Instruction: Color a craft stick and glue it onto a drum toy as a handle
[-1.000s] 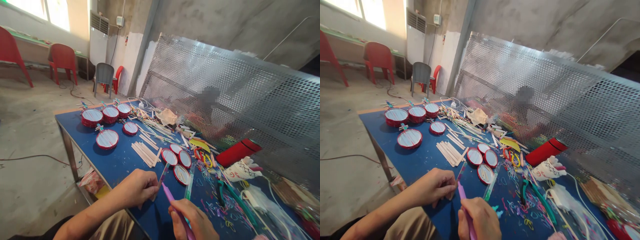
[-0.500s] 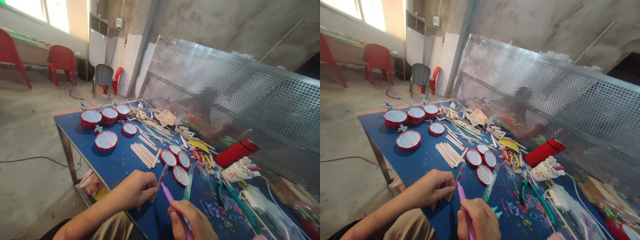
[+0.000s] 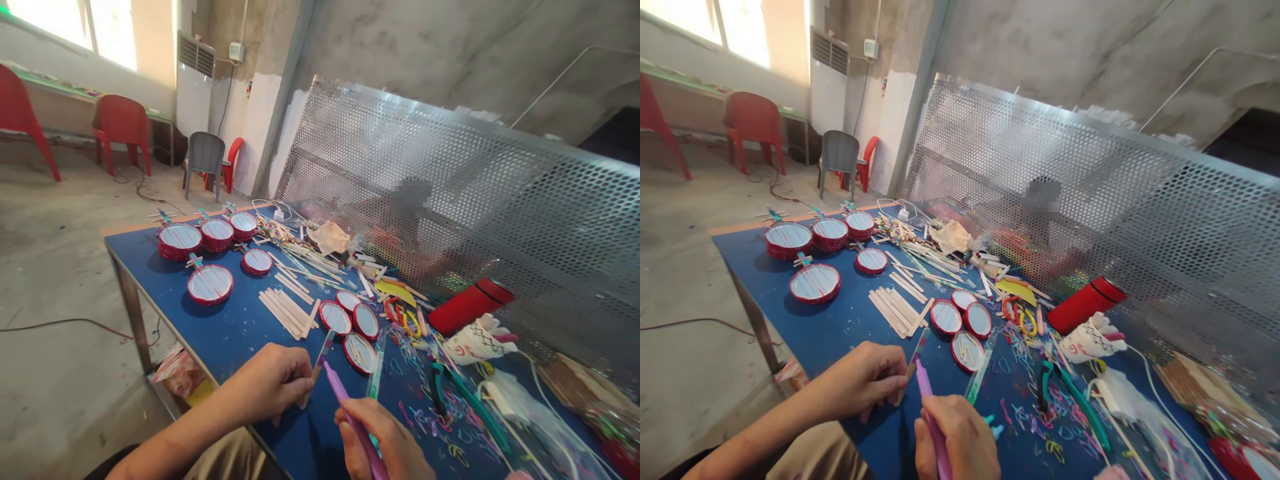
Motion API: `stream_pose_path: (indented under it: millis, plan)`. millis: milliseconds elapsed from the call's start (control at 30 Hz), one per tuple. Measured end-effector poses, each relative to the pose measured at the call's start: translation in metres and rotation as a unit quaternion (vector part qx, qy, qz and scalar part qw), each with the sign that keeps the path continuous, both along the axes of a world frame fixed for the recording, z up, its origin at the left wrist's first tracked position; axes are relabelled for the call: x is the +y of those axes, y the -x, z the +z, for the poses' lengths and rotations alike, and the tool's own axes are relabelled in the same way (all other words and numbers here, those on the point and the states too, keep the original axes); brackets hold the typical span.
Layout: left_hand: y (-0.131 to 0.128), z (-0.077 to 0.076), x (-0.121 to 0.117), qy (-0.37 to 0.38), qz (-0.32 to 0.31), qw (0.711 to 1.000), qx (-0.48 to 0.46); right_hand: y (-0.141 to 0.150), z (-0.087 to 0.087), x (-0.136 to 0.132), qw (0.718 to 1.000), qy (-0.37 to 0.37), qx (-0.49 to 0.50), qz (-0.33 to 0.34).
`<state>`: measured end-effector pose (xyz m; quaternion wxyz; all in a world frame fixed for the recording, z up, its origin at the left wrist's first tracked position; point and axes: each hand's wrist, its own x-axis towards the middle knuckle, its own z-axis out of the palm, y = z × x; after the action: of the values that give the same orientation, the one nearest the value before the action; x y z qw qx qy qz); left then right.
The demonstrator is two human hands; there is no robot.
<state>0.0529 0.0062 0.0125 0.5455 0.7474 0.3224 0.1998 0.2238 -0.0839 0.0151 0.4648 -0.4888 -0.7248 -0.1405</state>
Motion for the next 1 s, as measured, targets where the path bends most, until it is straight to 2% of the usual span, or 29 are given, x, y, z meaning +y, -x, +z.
stream_pose_path:
  millis: [1000]
  plan:
    - [-0.0004,0.0027,-0.0006,0.002,-0.002,1.0,0.006,0.0063,0.0014,-0.0009,1.0,0.008,0.017,0.002]
